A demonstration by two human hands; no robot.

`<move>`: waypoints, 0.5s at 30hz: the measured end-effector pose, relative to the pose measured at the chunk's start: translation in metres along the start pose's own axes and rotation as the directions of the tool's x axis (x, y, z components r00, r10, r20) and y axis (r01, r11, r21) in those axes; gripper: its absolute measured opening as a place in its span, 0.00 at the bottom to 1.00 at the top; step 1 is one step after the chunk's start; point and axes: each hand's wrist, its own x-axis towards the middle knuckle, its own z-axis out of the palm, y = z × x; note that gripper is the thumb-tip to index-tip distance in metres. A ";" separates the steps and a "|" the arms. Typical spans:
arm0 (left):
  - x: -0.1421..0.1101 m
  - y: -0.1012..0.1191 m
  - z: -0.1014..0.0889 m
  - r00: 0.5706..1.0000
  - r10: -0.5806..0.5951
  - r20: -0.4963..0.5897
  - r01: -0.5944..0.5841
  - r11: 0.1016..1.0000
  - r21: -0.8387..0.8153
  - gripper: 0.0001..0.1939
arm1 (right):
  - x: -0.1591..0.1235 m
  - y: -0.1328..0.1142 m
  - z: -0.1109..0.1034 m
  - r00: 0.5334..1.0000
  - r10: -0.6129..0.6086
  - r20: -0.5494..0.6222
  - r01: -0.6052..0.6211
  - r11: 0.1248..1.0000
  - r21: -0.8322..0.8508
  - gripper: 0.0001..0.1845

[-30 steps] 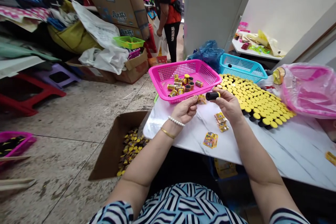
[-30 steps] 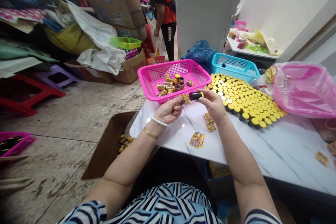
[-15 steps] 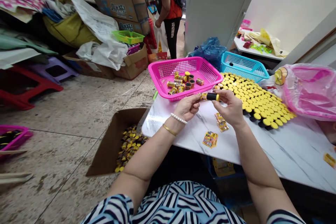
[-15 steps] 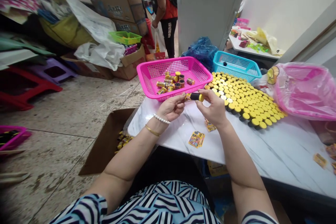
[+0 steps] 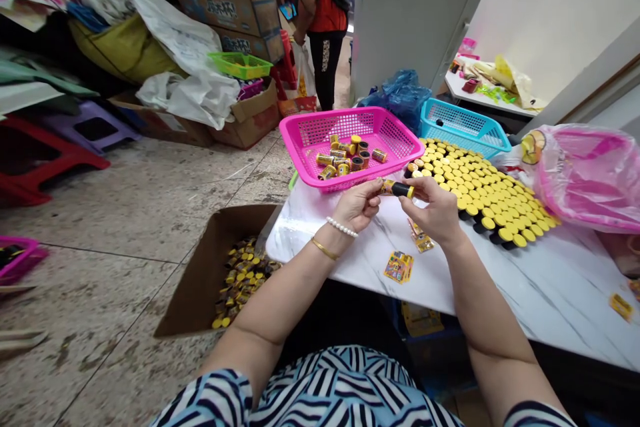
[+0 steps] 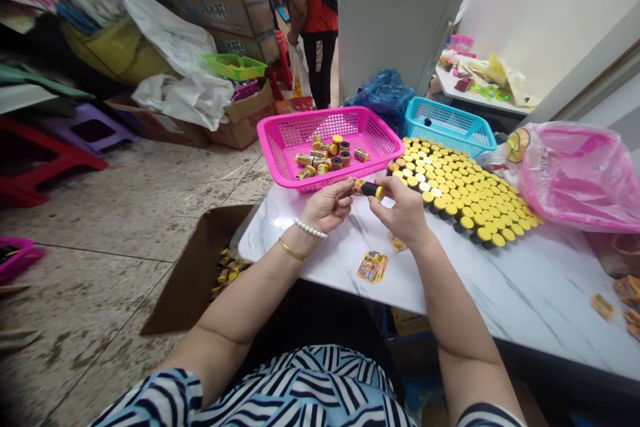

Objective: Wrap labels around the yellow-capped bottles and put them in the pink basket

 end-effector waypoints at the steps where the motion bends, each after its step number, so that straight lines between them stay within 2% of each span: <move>1: 0.000 -0.002 -0.002 1.000 0.023 0.007 -0.023 1.000 0.015 0.04 | 0.000 0.000 -0.001 1.000 -0.005 0.025 0.006 1.000 -0.007 0.16; 6: 0.003 -0.006 -0.009 0.988 0.135 0.075 -0.143 0.982 0.120 0.09 | 0.000 0.003 -0.005 0.996 0.005 0.092 -0.010 0.998 0.061 0.17; 10: 0.003 -0.005 -0.011 0.983 0.179 0.040 -0.183 0.974 0.131 0.11 | 0.001 0.005 -0.005 0.999 -0.039 0.016 0.040 0.997 -0.067 0.15; 12: 0.002 -0.004 -0.010 0.982 0.182 0.052 -0.188 0.974 0.130 0.11 | 0.002 0.006 -0.004 0.998 -0.060 -0.018 0.058 0.994 -0.093 0.16; 15: 0.000 -0.001 -0.009 0.988 0.129 0.080 -0.135 0.988 0.078 0.08 | 0.004 0.010 -0.004 0.999 -0.038 -0.002 0.038 0.999 -0.004 0.16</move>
